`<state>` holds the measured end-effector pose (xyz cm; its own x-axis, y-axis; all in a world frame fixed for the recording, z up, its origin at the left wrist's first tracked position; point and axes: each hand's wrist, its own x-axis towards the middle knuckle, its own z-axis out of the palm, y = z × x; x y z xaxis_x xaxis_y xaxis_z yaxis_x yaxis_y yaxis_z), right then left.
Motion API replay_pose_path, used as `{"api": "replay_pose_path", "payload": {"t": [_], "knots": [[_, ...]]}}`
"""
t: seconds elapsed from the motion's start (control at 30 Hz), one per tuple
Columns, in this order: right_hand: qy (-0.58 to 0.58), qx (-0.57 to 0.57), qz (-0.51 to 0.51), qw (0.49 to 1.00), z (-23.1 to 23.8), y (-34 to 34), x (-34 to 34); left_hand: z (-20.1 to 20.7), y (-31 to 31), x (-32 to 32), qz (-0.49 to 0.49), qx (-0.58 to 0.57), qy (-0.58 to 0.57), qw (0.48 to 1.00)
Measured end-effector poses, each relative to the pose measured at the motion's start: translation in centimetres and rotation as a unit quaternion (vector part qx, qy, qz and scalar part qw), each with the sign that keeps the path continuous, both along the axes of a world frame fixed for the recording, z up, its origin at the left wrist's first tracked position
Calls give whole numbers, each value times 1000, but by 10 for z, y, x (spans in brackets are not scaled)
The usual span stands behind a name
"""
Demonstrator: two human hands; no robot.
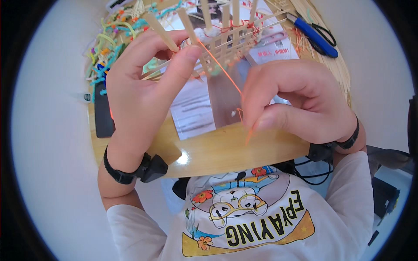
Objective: Weaving thin bamboo or wooden strips together with orange thread to create a small decorative structure.
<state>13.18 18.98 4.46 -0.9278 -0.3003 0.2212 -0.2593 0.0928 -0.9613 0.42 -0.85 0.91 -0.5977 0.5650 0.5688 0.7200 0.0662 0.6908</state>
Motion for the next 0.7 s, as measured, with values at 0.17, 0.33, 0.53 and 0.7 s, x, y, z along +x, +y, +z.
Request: {"api": "replay_pose_path", "payload": {"t": [0.17,0.33,0.53,0.7], "knots": [[19,110,53,992,32,22,-2,32,10,0,16,35,-216,976],[246,71,-199,946,53,27,2,59,23,-4,3,38,-221,974],[403,186,-394,805,36,14,-22,66,32,2,20,53,-221,974],[400,362,-337,771,46,-2,-19,58,31,4,0,71,-205,976]]}}
